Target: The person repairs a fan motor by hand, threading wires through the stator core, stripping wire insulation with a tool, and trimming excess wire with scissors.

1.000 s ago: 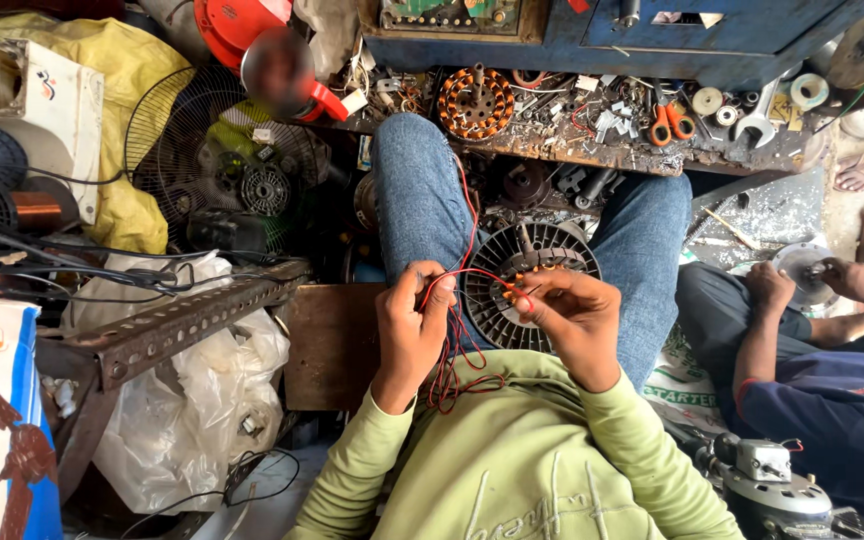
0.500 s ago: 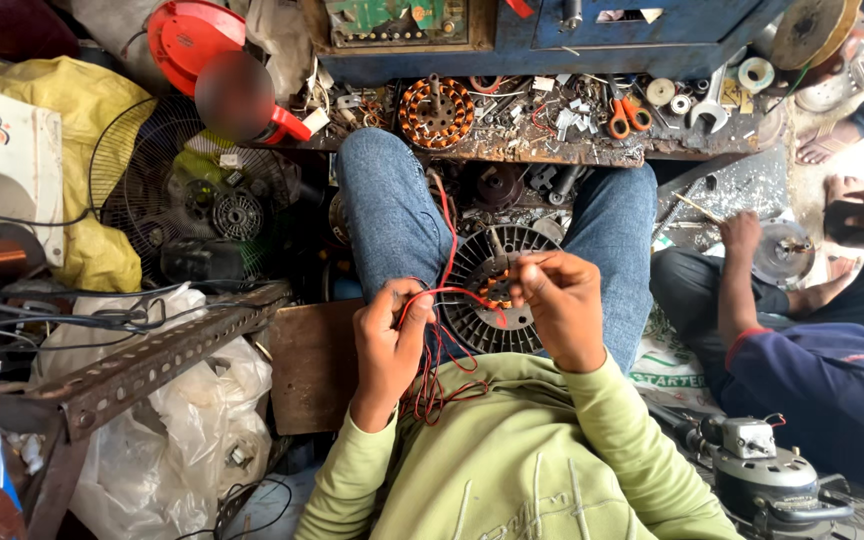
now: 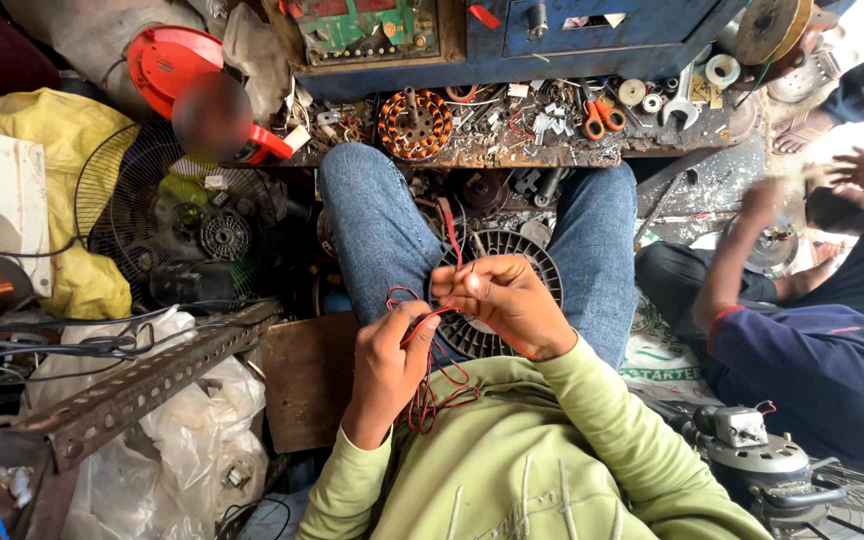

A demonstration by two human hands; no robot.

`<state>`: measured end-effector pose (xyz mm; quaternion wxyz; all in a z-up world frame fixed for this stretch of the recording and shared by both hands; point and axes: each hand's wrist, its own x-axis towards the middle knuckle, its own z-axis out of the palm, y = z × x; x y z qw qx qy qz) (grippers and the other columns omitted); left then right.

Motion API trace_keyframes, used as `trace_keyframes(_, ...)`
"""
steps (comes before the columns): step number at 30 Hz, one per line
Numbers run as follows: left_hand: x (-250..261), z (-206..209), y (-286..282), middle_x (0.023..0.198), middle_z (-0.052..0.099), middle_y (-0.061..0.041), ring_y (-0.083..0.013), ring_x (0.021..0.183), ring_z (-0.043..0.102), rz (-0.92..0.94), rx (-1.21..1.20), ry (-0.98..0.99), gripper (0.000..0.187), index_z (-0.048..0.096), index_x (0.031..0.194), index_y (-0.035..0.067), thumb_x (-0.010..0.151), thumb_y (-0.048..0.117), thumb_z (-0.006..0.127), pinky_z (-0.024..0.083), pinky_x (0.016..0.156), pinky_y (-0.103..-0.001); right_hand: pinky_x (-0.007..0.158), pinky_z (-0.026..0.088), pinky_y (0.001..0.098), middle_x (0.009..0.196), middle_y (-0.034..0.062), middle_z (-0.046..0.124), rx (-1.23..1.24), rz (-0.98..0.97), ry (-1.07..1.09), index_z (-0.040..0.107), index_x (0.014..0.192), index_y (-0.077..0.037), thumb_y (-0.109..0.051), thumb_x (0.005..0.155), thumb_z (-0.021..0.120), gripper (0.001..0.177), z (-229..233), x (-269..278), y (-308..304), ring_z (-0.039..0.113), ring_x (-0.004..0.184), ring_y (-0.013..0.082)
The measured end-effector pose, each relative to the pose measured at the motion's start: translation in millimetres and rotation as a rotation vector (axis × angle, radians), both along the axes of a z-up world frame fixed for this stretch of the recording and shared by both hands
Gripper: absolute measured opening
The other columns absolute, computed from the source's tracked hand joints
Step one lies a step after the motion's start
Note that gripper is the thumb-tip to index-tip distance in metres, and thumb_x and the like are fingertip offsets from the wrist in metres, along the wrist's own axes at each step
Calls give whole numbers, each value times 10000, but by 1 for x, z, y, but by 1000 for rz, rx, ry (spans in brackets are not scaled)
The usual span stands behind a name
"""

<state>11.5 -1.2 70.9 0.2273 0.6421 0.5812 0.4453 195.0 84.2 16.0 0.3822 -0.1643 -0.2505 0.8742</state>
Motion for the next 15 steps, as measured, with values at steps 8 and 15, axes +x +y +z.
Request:
trace_keyframes(8, 3, 0, -1, 806, 689, -157, -298, 684, 687, -88, -32, -20, 121, 669, 1058, 0, 997, 104, 674, 504, 612, -365, 826, 581, 386, 984, 142, 736, -97, -204, -3, 702, 1069, 34, -145, 989, 699, 195, -21, 1, 0, 724, 899, 251)
trace_keyframes(15, -1, -13, -3, 781, 775, -83, -106, 688, 708, -91, -284, -331, 185, 722, 1016, -24, 1019, 126, 614, 540, 634, -268, 833, 586, 361, 948, 126, 727, -88, -343, -40, 683, 1089, 34, -109, 997, 677, 170, -7, -2, 7, 725, 872, 227)
